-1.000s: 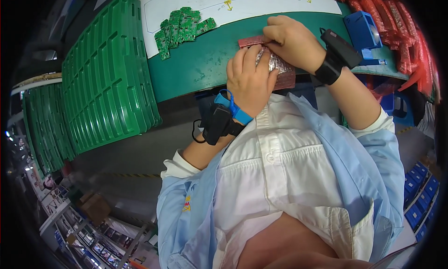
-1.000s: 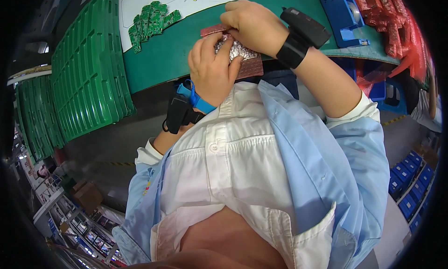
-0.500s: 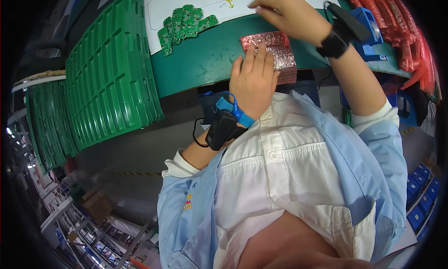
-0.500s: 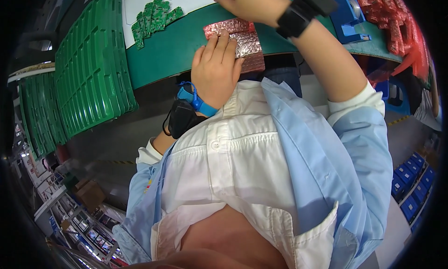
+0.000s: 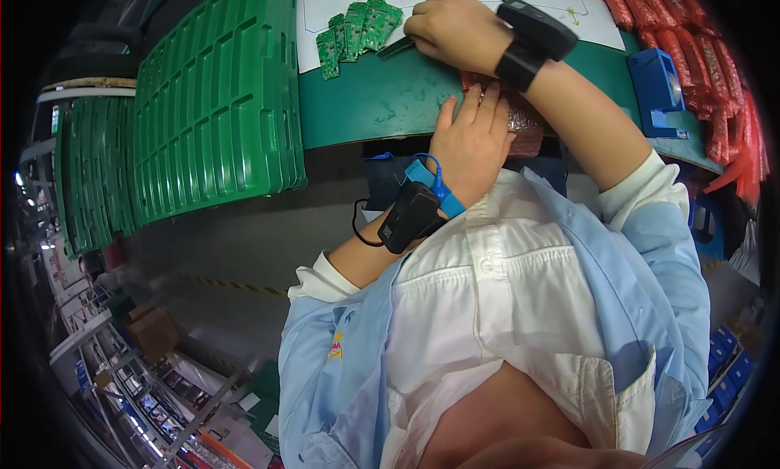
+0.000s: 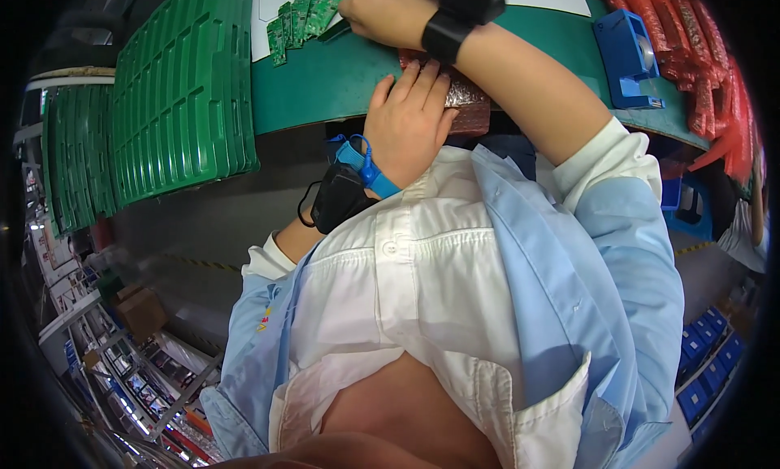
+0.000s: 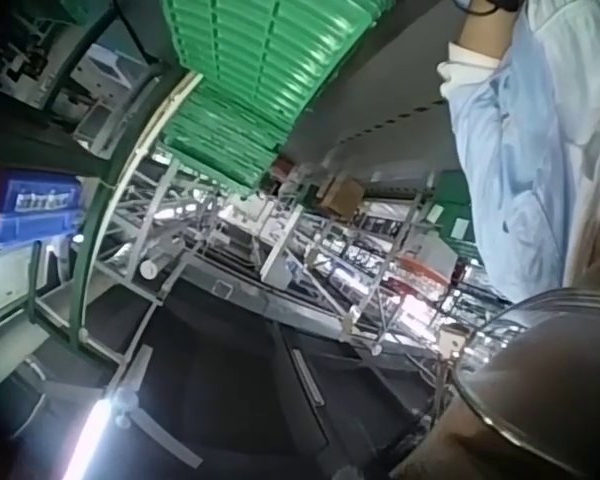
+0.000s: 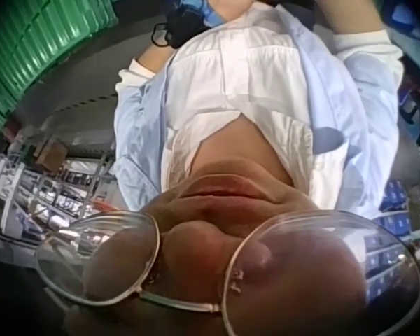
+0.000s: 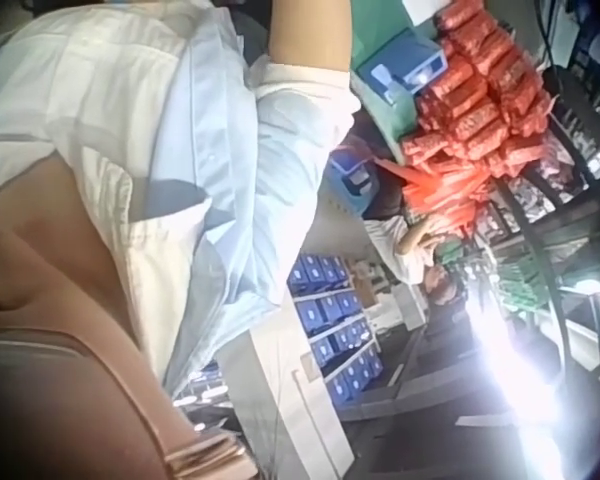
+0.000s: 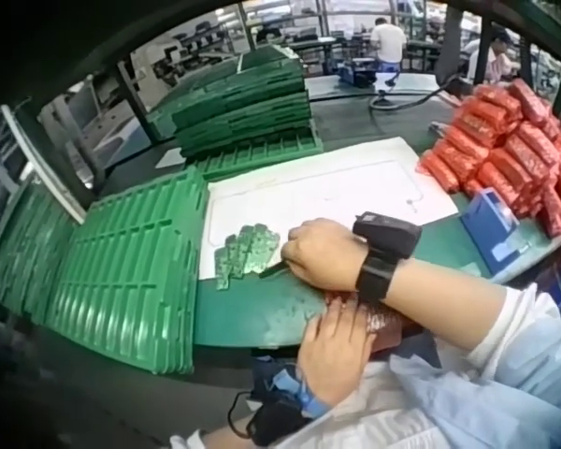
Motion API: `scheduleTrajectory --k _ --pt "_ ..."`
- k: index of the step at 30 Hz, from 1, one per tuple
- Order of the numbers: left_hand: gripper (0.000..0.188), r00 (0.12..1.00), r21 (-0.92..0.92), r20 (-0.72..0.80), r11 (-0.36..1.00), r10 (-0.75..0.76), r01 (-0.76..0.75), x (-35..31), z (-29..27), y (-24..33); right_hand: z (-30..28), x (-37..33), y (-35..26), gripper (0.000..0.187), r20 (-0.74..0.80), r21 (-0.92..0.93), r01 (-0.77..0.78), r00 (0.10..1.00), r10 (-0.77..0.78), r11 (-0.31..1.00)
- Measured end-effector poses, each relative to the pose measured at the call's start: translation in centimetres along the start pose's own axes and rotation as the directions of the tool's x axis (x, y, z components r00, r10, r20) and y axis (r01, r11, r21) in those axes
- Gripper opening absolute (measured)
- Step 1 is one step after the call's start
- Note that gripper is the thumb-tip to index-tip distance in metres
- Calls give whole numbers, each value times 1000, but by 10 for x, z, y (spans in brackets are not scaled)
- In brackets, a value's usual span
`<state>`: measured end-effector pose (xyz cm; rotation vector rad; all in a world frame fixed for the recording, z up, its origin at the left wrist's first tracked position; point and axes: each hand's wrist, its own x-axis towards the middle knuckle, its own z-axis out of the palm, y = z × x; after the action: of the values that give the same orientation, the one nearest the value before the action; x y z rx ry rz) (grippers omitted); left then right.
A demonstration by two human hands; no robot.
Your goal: The person prepares bubble wrap, picks up circuit boards from a green tray, and wraps them into a stack by hand.
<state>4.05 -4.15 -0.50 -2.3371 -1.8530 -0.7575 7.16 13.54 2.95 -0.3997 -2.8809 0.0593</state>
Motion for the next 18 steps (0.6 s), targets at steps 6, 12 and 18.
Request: scheduleTrajectory --k 6,12,18 --pt "44 1000 -17 -27 1000 -12 11 0 3 -4 -27 -61 18 17 71 581 -265 958 277 769" --pt "44 1000 -9 -10 1000 0 0 2 2 -3 -29 -110 9 15 250 633 -520 839 484 574" --pt "47 1000 -88 2 996 -32 32 -2 4 -2 -25 -114 -1 13 -76 356 -342 917 392 870"
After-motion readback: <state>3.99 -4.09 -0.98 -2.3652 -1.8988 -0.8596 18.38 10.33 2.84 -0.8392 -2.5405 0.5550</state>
